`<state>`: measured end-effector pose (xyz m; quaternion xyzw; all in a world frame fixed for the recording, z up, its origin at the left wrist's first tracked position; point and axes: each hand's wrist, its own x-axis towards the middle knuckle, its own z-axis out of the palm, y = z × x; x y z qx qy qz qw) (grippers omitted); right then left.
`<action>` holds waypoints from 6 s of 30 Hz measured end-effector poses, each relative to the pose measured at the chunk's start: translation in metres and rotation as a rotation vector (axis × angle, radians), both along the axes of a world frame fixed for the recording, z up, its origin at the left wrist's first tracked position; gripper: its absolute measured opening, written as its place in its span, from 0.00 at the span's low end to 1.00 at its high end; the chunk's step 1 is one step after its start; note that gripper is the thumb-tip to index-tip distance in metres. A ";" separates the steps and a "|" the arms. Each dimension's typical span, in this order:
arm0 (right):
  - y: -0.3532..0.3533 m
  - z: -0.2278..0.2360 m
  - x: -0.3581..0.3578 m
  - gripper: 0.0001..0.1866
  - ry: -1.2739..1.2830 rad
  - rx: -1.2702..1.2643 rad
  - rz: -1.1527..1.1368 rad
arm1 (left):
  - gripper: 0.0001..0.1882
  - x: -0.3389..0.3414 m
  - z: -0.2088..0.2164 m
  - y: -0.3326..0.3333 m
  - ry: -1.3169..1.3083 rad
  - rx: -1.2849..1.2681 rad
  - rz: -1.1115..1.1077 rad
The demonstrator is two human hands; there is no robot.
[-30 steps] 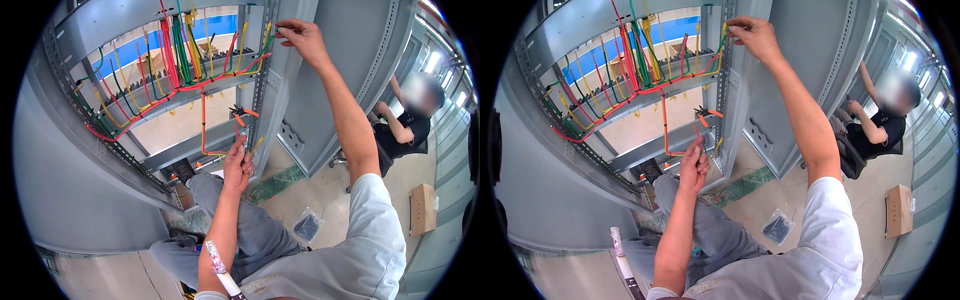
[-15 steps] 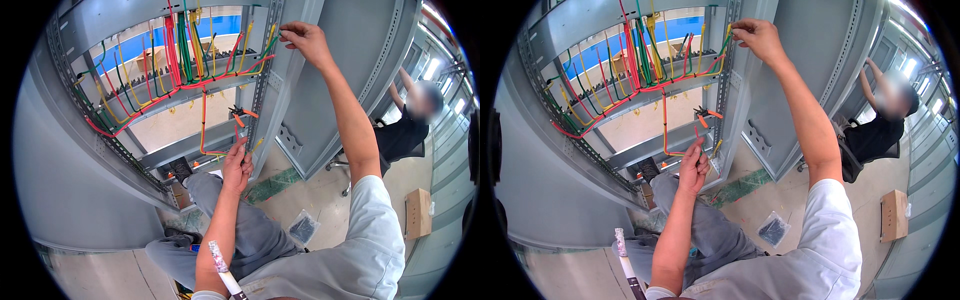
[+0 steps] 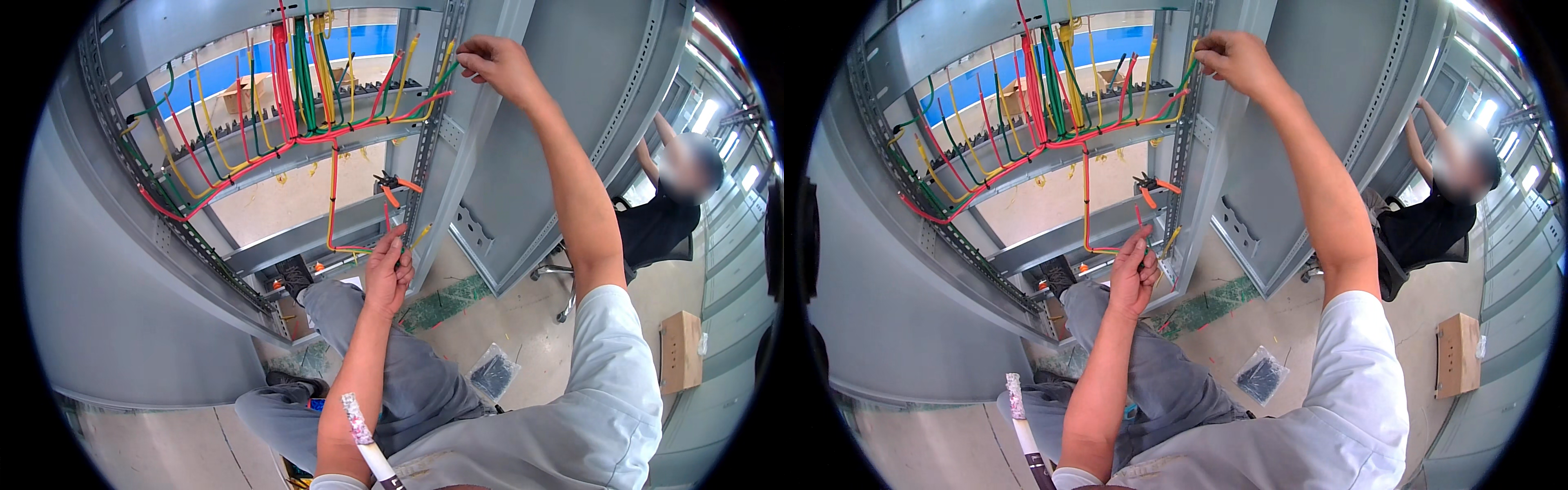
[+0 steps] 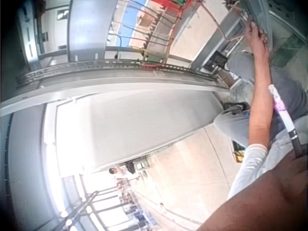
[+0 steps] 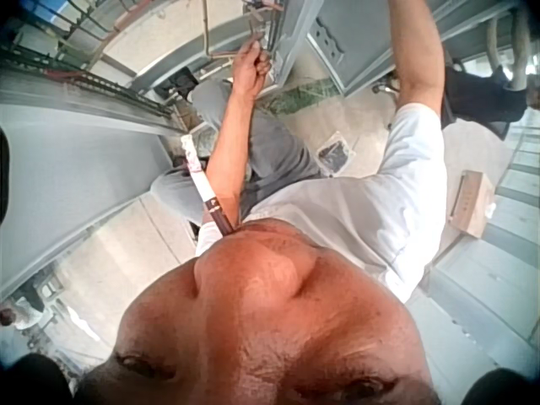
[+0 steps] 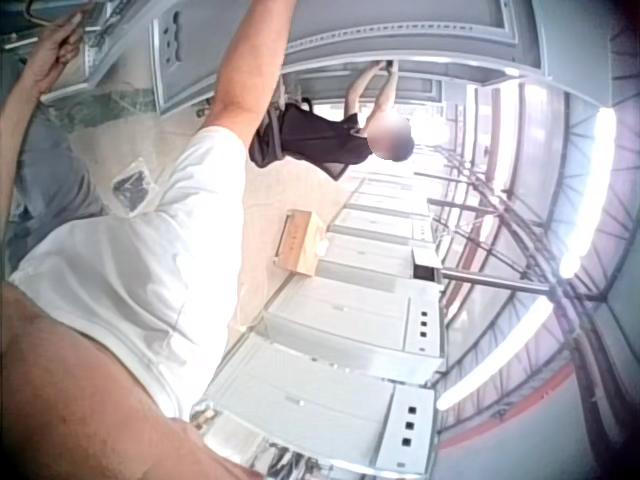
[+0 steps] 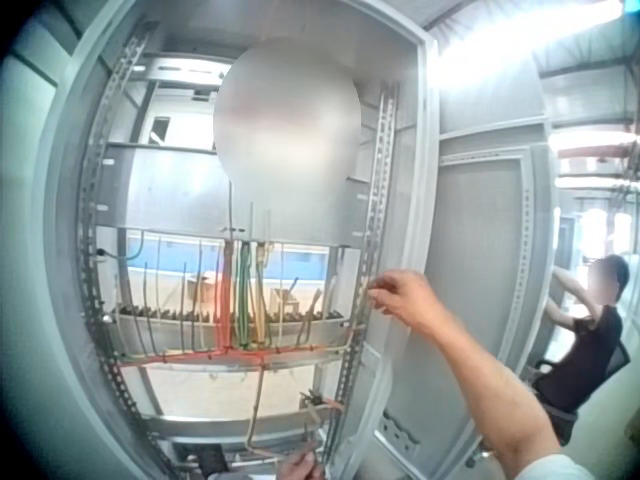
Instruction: The person routes and secures colored wires inside an open electrical cabinet, using pliers to strip wire ends and crimp connectors. They organize the wires along the cabinet frame and repeatedly reach for tools and connectors from a nearby box.
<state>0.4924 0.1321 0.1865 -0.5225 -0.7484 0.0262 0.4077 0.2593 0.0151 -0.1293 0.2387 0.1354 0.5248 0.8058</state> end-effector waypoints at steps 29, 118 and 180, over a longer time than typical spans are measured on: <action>0.016 -0.015 -0.014 0.34 -0.464 0.004 -0.322 | 0.17 0.000 -0.003 -0.001 0.042 -0.017 0.018; 0.016 0.001 -0.053 0.12 0.055 0.136 0.311 | 0.13 0.005 0.213 0.186 0.697 0.819 0.679; -0.041 -0.048 -0.322 0.11 0.139 0.234 0.744 | 0.20 -0.277 0.174 0.050 0.831 0.678 1.218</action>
